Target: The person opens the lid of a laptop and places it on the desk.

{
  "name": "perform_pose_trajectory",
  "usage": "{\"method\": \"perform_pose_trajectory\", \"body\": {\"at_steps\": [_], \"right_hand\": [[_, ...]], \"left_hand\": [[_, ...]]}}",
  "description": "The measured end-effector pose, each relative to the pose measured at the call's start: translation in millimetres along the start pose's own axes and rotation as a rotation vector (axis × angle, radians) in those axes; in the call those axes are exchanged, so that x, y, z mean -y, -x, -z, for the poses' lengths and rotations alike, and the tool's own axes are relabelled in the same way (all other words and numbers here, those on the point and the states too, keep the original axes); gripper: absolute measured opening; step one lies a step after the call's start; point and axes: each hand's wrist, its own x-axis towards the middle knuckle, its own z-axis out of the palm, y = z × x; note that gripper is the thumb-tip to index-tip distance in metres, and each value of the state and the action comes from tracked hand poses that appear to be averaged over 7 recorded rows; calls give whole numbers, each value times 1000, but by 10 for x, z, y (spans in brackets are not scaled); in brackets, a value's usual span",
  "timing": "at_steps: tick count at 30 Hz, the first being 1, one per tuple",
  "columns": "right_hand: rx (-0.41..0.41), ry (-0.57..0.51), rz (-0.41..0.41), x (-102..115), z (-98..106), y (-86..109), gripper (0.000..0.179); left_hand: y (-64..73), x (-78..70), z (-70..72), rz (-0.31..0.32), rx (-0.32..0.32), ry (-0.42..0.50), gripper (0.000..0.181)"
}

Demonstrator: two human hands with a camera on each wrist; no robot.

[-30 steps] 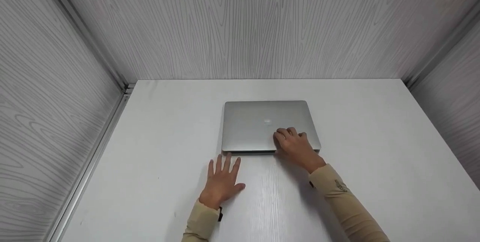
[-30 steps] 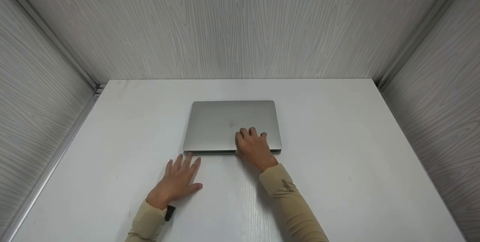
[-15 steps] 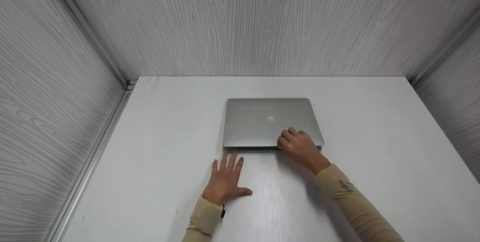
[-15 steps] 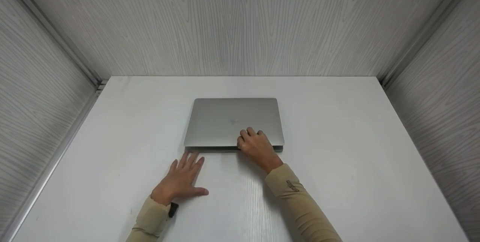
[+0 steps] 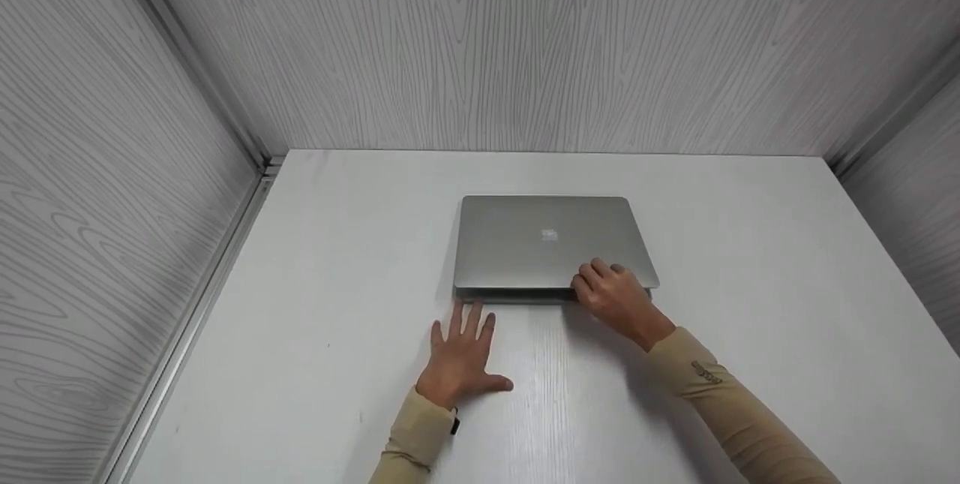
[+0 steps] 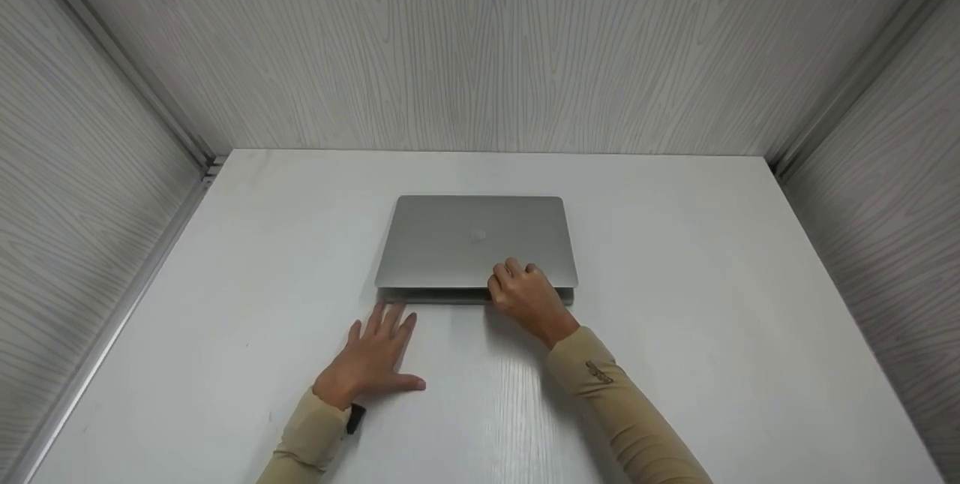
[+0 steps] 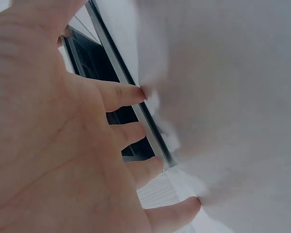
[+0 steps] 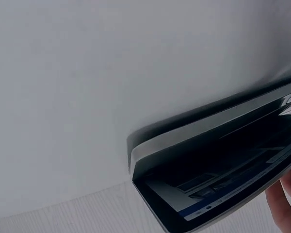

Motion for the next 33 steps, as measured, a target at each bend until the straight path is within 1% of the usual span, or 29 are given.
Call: {"method": "perform_pose_trajectory", "body": {"at_steps": [6,9,13,16,18,20,23,25,26,28,29,30,33], "right_hand": [[-83,46,25,-42,28,109,44],[-101,58,33,-75,54,189,42],[-84,64,25,-146,90,286,44],[-68,50,17,-203,113,345,45],[-54,37,19,-235,127,385,43],[-33,23,19,-261,144,430,31],[-5,2,14,-297,179,499,6],[10,-11,8,-324,206,548,14],[16,-12,9,-340,219,573,13],[27,-16,16,-373,246,619,5],[32,-15,20,-389,260,639,4],[40,-16,22,-406,274,658,9],[40,-35,2,-452,308,696,8]], "left_hand": [[8,7,-1,-15,-9,3,102],[12,23,12,-22,-11,21,101],[-5,40,34,-21,-10,12,101],[-11,47,38,-17,-9,-7,101],[-2,47,35,-16,-11,-6,101],[9,43,29,-16,-11,0,101],[22,31,21,-22,-14,15,101],[25,22,16,-26,-17,21,101],[26,18,16,-27,-16,24,101],[23,13,9,-28,-14,22,102],[26,11,11,-28,-15,21,102],[25,11,10,-28,-12,17,102],[24,22,11,-26,-4,25,101]]}}
